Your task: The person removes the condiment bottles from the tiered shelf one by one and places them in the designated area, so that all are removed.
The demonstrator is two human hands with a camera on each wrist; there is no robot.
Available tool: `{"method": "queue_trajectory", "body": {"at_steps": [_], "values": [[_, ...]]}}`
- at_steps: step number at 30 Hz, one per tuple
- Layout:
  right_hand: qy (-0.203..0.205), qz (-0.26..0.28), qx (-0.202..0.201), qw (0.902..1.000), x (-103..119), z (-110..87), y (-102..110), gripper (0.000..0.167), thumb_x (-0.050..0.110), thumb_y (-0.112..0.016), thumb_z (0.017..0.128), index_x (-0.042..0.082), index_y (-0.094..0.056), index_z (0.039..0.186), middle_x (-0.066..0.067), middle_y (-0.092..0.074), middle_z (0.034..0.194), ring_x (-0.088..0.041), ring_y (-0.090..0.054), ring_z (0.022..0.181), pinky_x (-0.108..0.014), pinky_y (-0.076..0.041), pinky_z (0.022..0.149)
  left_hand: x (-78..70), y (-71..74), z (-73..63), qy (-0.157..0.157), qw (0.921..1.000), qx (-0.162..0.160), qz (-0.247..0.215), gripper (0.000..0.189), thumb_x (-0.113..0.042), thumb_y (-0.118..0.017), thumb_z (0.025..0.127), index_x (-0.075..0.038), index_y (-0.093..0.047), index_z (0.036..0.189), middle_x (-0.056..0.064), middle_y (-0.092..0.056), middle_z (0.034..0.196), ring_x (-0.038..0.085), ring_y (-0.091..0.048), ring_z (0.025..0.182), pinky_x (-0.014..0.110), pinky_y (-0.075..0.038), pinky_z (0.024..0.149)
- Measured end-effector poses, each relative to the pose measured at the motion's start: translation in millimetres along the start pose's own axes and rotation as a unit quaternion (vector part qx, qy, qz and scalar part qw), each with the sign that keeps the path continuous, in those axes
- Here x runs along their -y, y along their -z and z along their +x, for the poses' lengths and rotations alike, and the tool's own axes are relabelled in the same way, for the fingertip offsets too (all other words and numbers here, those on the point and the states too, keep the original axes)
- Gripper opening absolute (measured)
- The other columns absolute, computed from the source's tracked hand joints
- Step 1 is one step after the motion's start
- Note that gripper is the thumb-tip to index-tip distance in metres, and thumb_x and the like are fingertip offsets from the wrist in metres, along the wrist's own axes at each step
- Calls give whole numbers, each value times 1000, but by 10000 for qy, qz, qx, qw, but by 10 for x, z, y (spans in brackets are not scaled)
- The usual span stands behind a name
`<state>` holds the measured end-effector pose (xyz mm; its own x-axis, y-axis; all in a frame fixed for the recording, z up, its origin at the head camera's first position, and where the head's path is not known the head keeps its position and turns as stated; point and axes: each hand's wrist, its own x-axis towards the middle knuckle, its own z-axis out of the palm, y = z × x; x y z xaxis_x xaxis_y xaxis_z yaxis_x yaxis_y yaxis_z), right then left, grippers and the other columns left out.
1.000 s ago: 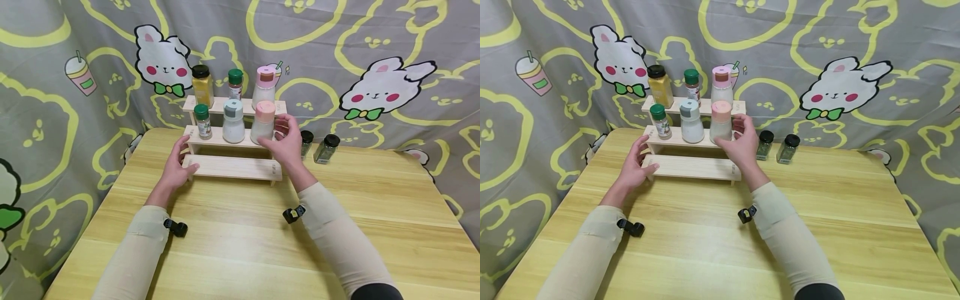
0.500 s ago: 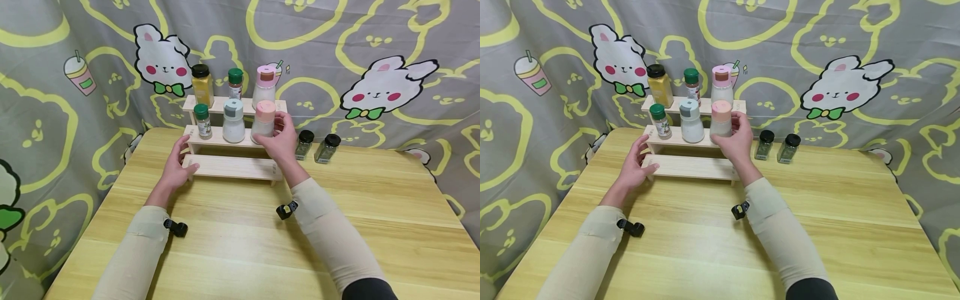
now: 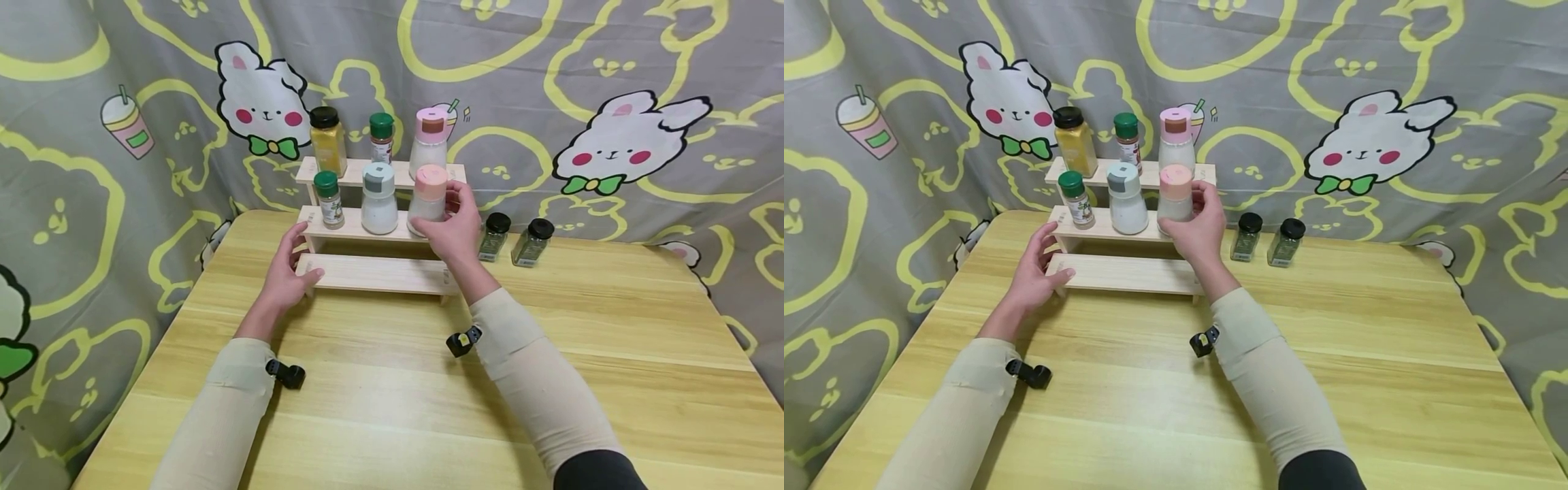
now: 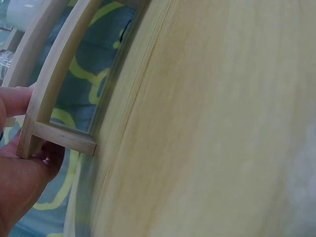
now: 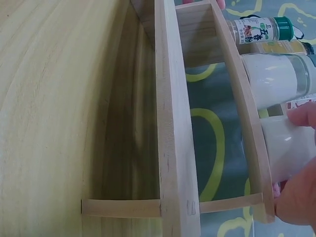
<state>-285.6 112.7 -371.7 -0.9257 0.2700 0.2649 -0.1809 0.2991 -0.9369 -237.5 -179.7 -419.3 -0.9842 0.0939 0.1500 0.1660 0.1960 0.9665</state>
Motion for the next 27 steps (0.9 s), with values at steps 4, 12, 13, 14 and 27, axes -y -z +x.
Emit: {"method": "queue_trajectory", "body": {"at_steps": [4,12,13,14,27], "values": [[36,37,-28,10000,2,-7,6,71,9,-90,66,14,-53,126,-3,-58,119,-17,-53,110,-30,-47,90,-5,-2,-5,15,10000,5,20,86,22,-63,83,-10,-28,155,26,-33,149,46,-37,132,54,-28,110],[93,148,4,9998,5,-57,50,68,8,-90,66,12,-55,123,-5,-59,116,-18,-53,107,-33,-49,89,148,4,33,0,10000,3,-15,89,22,-63,83,-14,-27,156,25,-32,150,47,-37,133,55,-29,110],[97,141,9,9999,6,-64,57,67,8,-90,66,11,-55,123,-5,-59,116,-18,-53,107,-33,-49,88,188,8,44,-4,10000,-4,-15,90,21,-63,83,-16,-27,157,24,-32,150,46,-37,133,55,-29,110],[103,140,14,9998,7,-71,64,67,8,-90,66,11,-55,123,-5,-59,115,-18,-53,106,-33,-49,88,234,12,58,0,10000,-18,-9,91,21,-64,83,-18,-27,157,22,-33,150,45,-37,133,55,-29,110],[212,383,-72,9990,47,-162,194,68,3,-91,64,11,-55,123,-5,-58,115,-18,-53,107,-33,-50,89,353,33,110,-65,9998,-137,117,94,19,-66,83,-30,-31,155,17,-35,150,39,-41,131,52,-32,108]]}}
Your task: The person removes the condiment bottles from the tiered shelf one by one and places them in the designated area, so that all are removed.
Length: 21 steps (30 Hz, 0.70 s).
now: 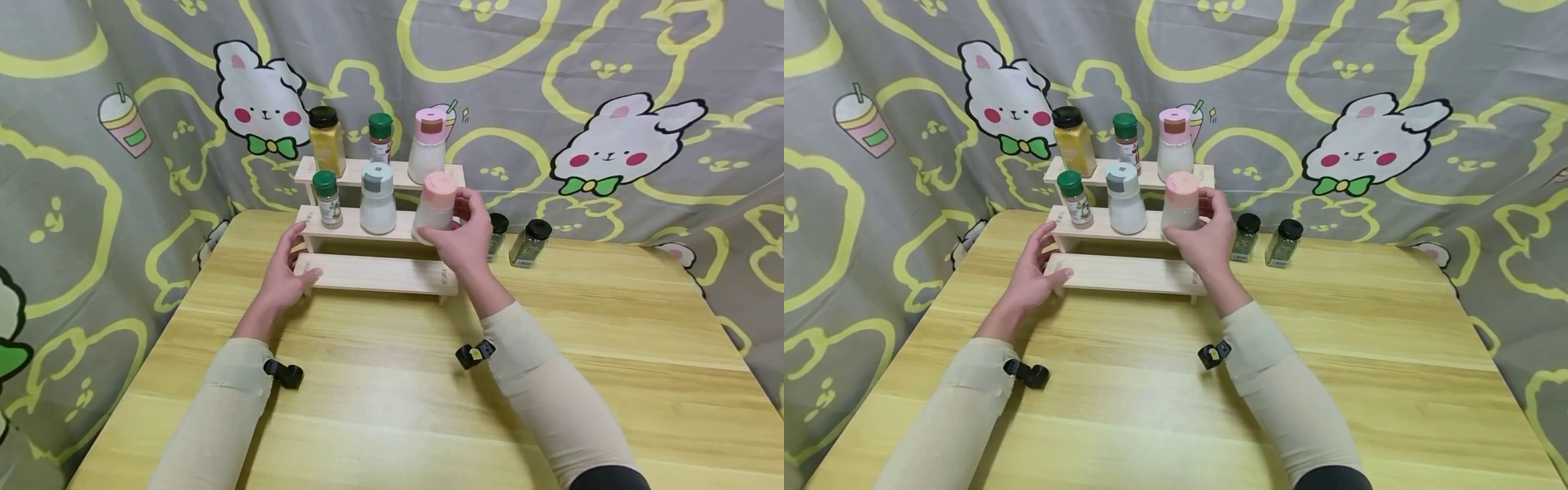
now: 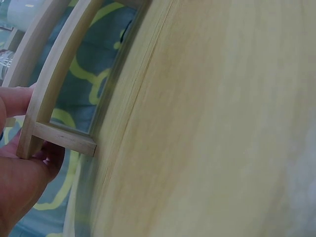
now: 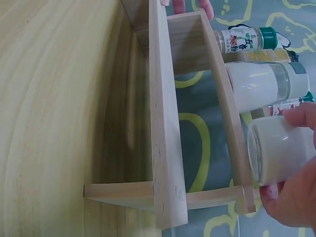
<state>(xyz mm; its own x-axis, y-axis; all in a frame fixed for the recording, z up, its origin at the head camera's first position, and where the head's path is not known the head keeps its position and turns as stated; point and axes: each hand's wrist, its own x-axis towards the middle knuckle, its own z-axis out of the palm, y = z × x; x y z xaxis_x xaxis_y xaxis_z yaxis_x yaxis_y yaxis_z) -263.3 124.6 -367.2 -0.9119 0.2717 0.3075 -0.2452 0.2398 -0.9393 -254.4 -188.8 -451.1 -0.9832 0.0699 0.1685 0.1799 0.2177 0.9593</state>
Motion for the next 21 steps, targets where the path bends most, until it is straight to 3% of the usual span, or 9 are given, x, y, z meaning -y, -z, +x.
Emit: {"method": "queue_trajectory", "body": {"at_steps": [21], "values": [[178,-70,-112,9998,35,-223,419,70,3,-92,64,6,-57,125,-7,-58,114,-17,-53,105,-36,-49,88,-19,2,-7,-42,10000,45,62,93,18,-66,84,-29,-30,156,15,-35,151,38,-39,133,52,-30,110]]}}
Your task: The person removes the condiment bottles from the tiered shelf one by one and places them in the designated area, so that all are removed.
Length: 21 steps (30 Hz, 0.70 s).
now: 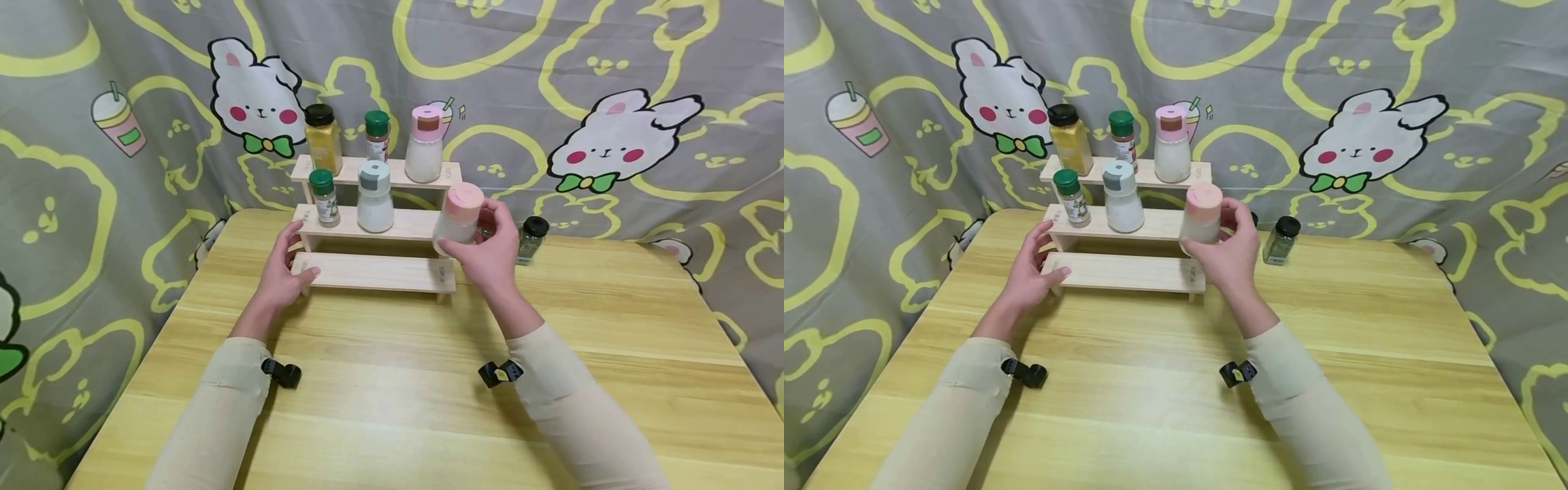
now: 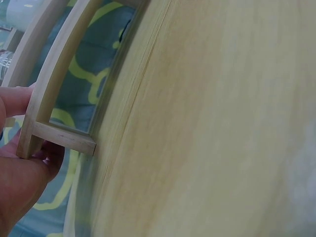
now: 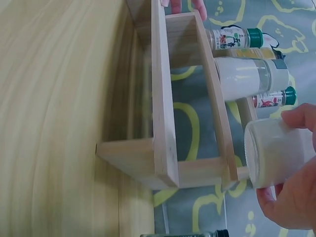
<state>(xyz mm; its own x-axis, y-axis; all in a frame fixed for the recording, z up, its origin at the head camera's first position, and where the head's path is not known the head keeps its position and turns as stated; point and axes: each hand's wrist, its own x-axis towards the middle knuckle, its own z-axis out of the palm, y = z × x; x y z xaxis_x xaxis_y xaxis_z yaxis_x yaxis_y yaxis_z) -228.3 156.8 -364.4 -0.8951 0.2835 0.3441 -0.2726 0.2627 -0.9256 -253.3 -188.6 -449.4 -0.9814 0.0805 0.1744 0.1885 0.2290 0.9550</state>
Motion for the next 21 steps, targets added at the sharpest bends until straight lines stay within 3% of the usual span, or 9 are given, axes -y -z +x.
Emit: {"method": "queue_trajectory", "body": {"at_steps": [21], "values": [[-260,-271,-352,9987,-225,-105,519,70,2,-91,66,9,-55,126,-2,-57,116,-17,-52,106,-30,-47,84,17,5,6,-80,10000,12,5,93,19,-66,84,-28,-29,156,15,-35,151,38,-39,133,53,-30,110]]}}
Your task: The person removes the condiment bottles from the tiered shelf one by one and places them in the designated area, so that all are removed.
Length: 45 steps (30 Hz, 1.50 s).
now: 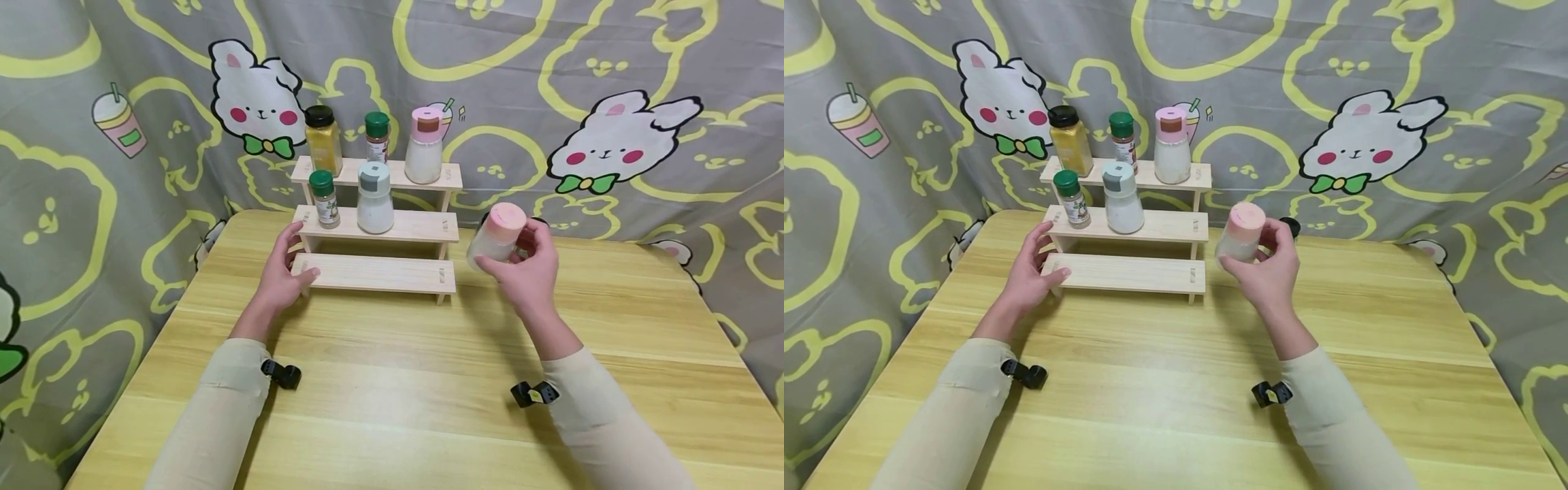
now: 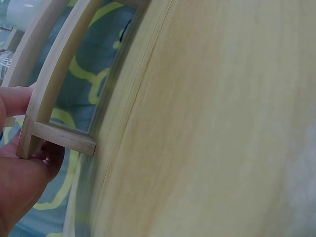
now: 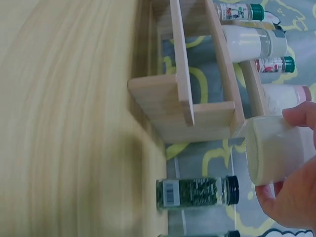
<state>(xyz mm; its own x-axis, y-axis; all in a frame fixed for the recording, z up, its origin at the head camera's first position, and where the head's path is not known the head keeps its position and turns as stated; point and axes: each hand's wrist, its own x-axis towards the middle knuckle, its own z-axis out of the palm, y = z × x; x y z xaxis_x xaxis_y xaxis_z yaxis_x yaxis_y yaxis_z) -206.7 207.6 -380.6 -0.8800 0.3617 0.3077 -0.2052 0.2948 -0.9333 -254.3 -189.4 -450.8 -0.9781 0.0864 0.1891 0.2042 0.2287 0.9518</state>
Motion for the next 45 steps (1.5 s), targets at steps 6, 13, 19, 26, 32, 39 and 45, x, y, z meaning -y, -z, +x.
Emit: {"method": "queue_trajectory", "body": {"at_steps": [6,13,19,26,32,39,45], "values": [[-196,-86,-77,9997,-102,13,136,71,0,-90,65,11,-56,127,-2,-57,118,-17,-52,106,-29,-48,84,-15,-7,-1,60,10000,7,-37,92,18,-66,84,-27,-30,155,15,-35,151,39,-39,133,52,-30,110],[-299,-206,-182,9992,-235,25,271,72,0,-91,65,14,-56,127,-1,-55,120,-17,-52,109,-30,-51,87,-12,-6,-3,49,10000,-20,-17,93,19,-66,83,-28,-30,155,15,-35,150,38,-39,133,52,-28,111],[-419,-250,-295,9984,-328,28,352,73,-1,-91,65,15,-56,127,0,-55,119,-16,-51,108,-28,-50,86,13,-4,-3,40,10000,-11,-14,93,20,-66,83,-26,-29,156,17,-35,151,40,-40,133,53,-30,109],[-513,-340,-421,9972,-424,69,460,71,-3,-91,64,14,-56,123,2,-54,118,-16,-51,108,-29,-50,88,14,-3,-2,34,10000,-8,-71,94,20,-65,83,-26,-29,156,17,-34,151,41,-40,132,54,-31,109],[-670,-483,-541,9951,-508,134,577,72,-4,-90,64,16,-55,123,3,-53,119,-14,-50,109,-27,-50,88,-51,-5,-6,117,9999,35,-109,91,20,-65,84,-22,-29,156,18,-33,151,42,-38,133,54,-30,109],[-803,-471,-710,9931,-586,217,712,72,-8,-88,64,16,-55,123,3,-52,117,-14,-50,109,-28,-50,91,-98,-2,-9,144,9998,39,-165,89,22,-63,83,-16,-29,156,22,-32,151,44,-37,132,55,-30,109],[-990,-715,-804,9893,-667,296,828,72,-2,-89,67,18,-54,126,5,-51,118,-14,-50,111,-29,-49,93,-47,-11,-7,110,9999,-3,-88,92,19,-65,84,-26,-30,156,17,-35,150,40,-40,131,53,-32,108]]}}
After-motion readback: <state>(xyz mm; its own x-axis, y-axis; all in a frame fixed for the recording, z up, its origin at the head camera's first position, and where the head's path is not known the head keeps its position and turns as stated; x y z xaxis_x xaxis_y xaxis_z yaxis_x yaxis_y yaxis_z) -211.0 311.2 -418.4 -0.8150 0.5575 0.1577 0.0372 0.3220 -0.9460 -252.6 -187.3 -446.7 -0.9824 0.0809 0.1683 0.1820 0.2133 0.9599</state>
